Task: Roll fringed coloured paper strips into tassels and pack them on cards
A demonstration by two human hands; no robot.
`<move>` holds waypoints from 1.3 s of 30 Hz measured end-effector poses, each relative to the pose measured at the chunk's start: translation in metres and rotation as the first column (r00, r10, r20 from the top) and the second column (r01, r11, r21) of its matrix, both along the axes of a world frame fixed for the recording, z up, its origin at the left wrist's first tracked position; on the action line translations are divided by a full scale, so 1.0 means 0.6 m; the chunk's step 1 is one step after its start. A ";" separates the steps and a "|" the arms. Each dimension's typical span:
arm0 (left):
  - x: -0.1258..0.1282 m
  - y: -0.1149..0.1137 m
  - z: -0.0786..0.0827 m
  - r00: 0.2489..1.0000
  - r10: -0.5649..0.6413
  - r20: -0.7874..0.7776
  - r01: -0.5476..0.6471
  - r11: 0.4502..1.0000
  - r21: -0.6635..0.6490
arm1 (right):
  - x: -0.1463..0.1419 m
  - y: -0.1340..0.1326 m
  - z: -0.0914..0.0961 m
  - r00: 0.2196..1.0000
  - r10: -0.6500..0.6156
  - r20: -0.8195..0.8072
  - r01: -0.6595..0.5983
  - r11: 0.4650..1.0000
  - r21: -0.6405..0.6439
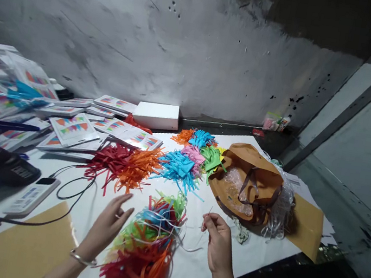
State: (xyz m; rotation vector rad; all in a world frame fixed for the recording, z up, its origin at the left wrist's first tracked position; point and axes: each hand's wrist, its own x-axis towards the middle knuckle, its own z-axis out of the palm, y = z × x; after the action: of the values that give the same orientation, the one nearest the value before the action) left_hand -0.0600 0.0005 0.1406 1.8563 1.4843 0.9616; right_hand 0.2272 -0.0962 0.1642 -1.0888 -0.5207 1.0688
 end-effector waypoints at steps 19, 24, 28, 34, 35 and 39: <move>0.174 -0.085 0.054 0.761 -0.223 0.609 0.547 0.724 -0.419 | -0.098 -0.001 -0.010 0.987 0.159 0.010 -0.159 0.987 0.011; 0.173 -0.085 0.046 0.743 -0.079 0.664 0.480 0.755 -0.447 | -0.107 -0.005 -0.018 0.981 0.126 0.145 -0.125 0.992 -0.013; 0.169 -0.081 0.042 0.734 -0.017 0.679 0.416 0.801 -0.430 | -0.113 -0.010 -0.024 0.964 0.147 0.221 -0.138 0.989 -0.058; 0.161 -0.063 0.025 0.786 -0.064 0.615 0.389 0.825 -0.411 | -0.122 -0.017 -0.028 0.952 0.296 -0.081 -0.303 0.948 -0.093; 0.157 -0.062 0.022 0.813 -0.089 0.576 0.353 0.861 -0.365 | -0.122 -0.016 -0.029 0.951 0.274 -0.141 -0.288 0.953 -0.093; 0.140 -0.072 0.025 0.914 -0.159 0.372 0.218 0.969 -0.120 | -0.122 -0.012 -0.034 0.953 0.123 -0.276 -0.158 0.981 -0.109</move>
State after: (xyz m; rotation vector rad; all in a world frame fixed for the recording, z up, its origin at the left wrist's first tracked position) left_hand 0.0239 -0.0426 0.1556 1.5735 1.1044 0.9952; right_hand 0.1541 -0.1035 0.1440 -1.0098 -0.3181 1.3685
